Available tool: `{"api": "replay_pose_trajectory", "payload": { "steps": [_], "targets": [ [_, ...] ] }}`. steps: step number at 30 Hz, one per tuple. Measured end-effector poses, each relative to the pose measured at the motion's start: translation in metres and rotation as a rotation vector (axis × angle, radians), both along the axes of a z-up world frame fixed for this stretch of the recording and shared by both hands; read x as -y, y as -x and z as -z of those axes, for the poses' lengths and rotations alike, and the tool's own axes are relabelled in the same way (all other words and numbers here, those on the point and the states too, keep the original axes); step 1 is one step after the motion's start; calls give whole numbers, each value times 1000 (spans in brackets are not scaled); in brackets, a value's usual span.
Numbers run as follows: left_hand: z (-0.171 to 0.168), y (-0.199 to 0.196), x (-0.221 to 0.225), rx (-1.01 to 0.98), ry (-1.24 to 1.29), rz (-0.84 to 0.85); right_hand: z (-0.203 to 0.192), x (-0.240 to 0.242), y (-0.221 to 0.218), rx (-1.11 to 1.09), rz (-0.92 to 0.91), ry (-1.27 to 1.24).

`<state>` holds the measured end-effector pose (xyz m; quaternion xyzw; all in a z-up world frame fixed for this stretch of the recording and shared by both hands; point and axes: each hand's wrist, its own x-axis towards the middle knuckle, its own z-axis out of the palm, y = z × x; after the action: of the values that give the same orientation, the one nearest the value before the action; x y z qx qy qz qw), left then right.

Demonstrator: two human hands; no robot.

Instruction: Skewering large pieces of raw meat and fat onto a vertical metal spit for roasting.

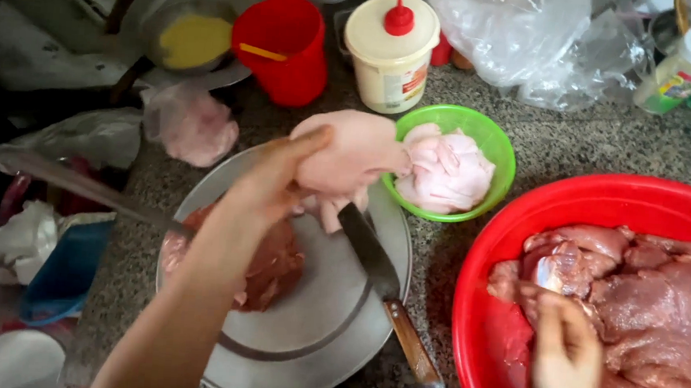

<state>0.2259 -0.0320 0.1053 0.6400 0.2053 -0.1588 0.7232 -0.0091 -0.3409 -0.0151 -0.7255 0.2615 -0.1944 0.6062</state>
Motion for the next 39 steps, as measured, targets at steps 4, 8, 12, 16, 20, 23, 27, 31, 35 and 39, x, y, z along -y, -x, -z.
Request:
{"api": "replay_pose_trajectory", "payload": {
  "steps": [4,8,12,16,20,23,27,31,35,39],
  "targets": [
    [7,51,5,-65,538,-131,-61,-87,-34,-21,-304,-692],
    [13,119,4,-361,903,-237,-80,-173,-52,-400,-465,-1583],
    [36,181,-11,-248,897,-475,-11,-213,-52,-23,-935,-1675],
    [45,218,-49,-40,854,-501,27,-229,-62,-374,-662,-1454],
    [106,242,-87,-7,779,-388,-7,-239,-56,-554,-475,-935],
    [183,254,-106,-52,835,-422,1,-241,-52,-348,-434,-866],
    [123,254,-125,-159,1159,-362,-42,-260,-53,-224,-543,-703],
    [83,239,-130,-298,1626,-195,-95,-287,-49,-78,-611,-721],
    [42,220,-136,-180,1468,-38,-131,-303,-52,22,-610,-747],
    [-54,183,-158,109,745,-176,-187,-311,-75,22,-640,-526]
  ]
}}
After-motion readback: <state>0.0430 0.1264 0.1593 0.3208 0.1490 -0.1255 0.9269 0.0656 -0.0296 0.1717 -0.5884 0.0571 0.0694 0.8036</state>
